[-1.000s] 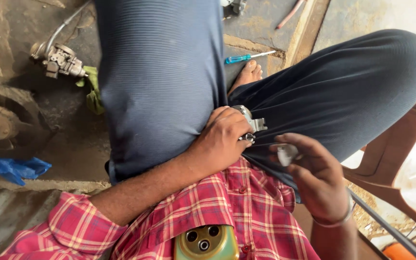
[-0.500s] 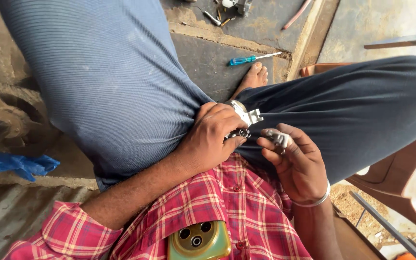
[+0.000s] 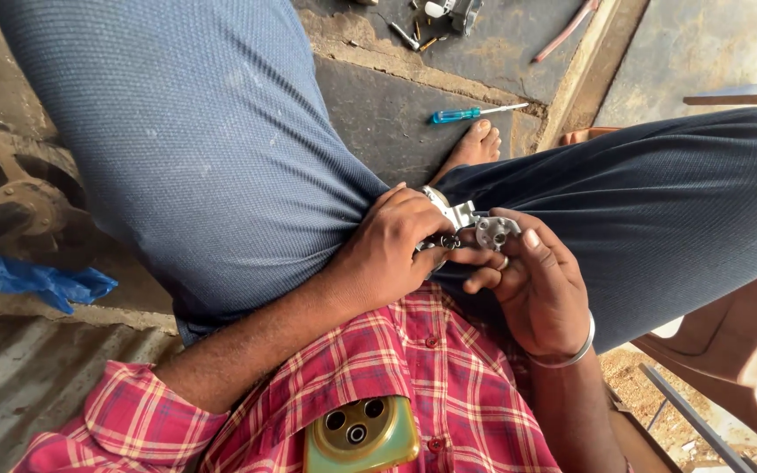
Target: Repairing or assembling a motorcycle carburetor while sitting down.
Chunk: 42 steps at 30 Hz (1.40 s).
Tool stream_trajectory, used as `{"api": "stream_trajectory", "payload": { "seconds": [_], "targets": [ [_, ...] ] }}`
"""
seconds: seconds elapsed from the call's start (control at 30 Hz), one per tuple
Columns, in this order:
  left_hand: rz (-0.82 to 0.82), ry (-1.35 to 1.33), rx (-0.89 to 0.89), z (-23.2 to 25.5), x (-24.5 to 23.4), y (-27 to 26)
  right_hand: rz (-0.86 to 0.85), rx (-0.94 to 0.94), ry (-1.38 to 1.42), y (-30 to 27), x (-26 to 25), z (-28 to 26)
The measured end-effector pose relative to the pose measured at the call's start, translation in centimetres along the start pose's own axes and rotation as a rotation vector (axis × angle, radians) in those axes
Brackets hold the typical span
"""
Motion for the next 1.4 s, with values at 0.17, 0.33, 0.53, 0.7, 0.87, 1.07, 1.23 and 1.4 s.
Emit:
{"api": "stream_trajectory", "payload": {
  "seconds": [0.17,0.33,0.53,0.7,0.87,1.07,1.23,1.4],
  "targets": [
    [-0.023,0.041,0.004,0.0,0.2,0.1,-0.051,-0.181,-0.414,0.2,0.3,-1.0],
    [-0.004,0.008,-0.002,0.0,0.1,0.1,-0.109,-0.15,-0.697,0.8,1.4,-2.0],
    [0.015,-0.028,-0.015,0.0,-0.2,0.0,-0.209,-0.149,-0.96,1.9,2.9,-2.6],
    [0.013,-0.029,-0.029,-0.2,0.1,0.0,-0.267,-0.192,-0.973,2.2,2.3,-2.7],
    [0.012,-0.024,-0.033,-0.3,0.3,0.0,-0.201,-0.247,-1.103,2.2,2.4,-2.7],
    [0.031,-0.048,-0.03,-0.1,-0.2,0.0,-0.206,-0.295,-1.244,2.3,2.4,-2.5],
    [0.048,-0.061,-0.019,-0.2,0.0,-0.1,-0.286,-0.343,-1.358,2.3,3.4,-2.5],
    [0.066,-0.046,-0.004,-0.2,0.0,-0.1,-0.358,-0.342,-1.389,2.4,3.5,-2.6]
  ]
}}
Point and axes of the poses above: each hand's wrist, its own y-axis towards the middle knuckle, its own x-axis out of the palm, z = x × y, the point moved 1 cm from there along y, towards the middle knuckle, and after that the axes turned 11 degrees about y, right-handed, at the moved point
